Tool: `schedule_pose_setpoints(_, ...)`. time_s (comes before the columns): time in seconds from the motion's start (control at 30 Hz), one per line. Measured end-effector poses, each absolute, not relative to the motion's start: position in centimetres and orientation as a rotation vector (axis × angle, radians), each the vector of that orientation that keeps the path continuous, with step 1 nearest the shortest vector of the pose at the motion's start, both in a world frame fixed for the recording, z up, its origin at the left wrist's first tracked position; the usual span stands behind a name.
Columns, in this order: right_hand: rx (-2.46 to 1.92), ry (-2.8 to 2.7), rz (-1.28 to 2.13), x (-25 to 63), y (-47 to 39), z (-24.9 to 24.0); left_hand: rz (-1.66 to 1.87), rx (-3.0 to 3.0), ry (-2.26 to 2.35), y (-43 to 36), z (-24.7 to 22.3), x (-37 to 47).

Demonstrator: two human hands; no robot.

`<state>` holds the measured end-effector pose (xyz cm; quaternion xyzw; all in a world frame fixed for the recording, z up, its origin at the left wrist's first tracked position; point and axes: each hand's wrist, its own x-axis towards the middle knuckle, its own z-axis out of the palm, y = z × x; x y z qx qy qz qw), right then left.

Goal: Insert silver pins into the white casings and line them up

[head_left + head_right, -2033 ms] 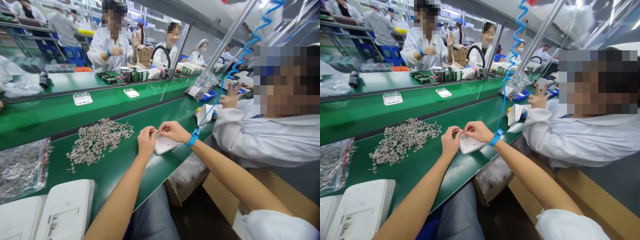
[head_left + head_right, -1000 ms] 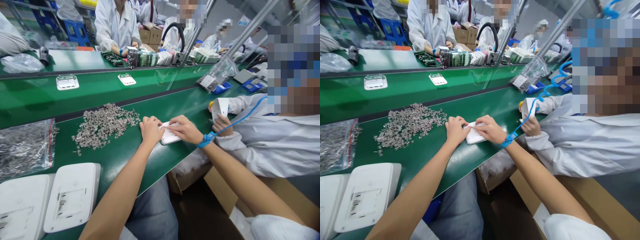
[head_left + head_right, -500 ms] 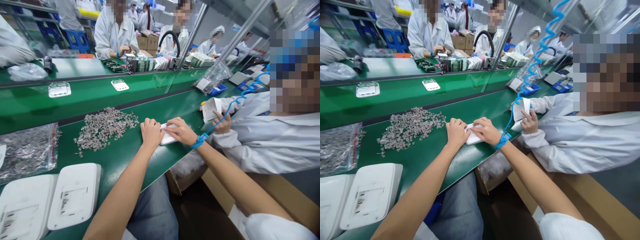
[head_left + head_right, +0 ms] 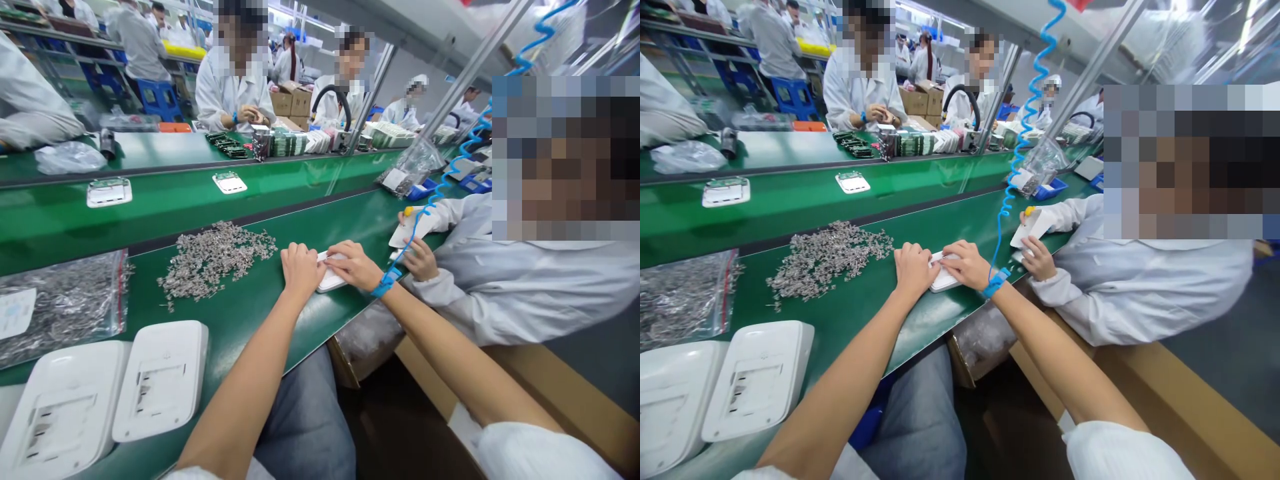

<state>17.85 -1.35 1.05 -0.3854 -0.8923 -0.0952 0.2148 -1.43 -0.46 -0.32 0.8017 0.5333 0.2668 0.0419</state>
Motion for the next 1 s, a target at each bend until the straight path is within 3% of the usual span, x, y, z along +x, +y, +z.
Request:
schedule_pose_setpoints(0.17, -1.088, -2.428, -0.347, 17.4, -2.4, 1.4, 0.722, 2.416, 1.686, -2.0, 1.4, -1.8)
schedule_pose_setpoints(0.33, -1.14, -1.968, -0.434, 13.9, -4.1, -0.2, 0.59, 2.263, 1.981, -10.4, 3.2, -6.3)
schedule_pose_setpoints(0.5, -1.278, -1.745, -0.447, 11.3, -3.4, -2.9, 0.63, 2.046, 2.388, -19.1, 2.0, -11.6)
schedule_pose_setpoints(0.7, -1.373, -1.712, -0.475, 12.2, -2.5, -4.2, 0.695, 1.994, 2.621, -21.6, 0.9, -16.2)
schedule_pose_setpoints(0.87, -1.444, -1.734, -0.324, 12.5, -2.2, -3.9, 0.705, 1.954, 2.635, -22.2, 1.0, -18.6)
schedule_pose_setpoints(1.0, -1.343, -1.976, -0.014, 10.1, -1.6, -1.7, 0.722, 1.999, 2.598, -23.5, 0.3, -21.9)
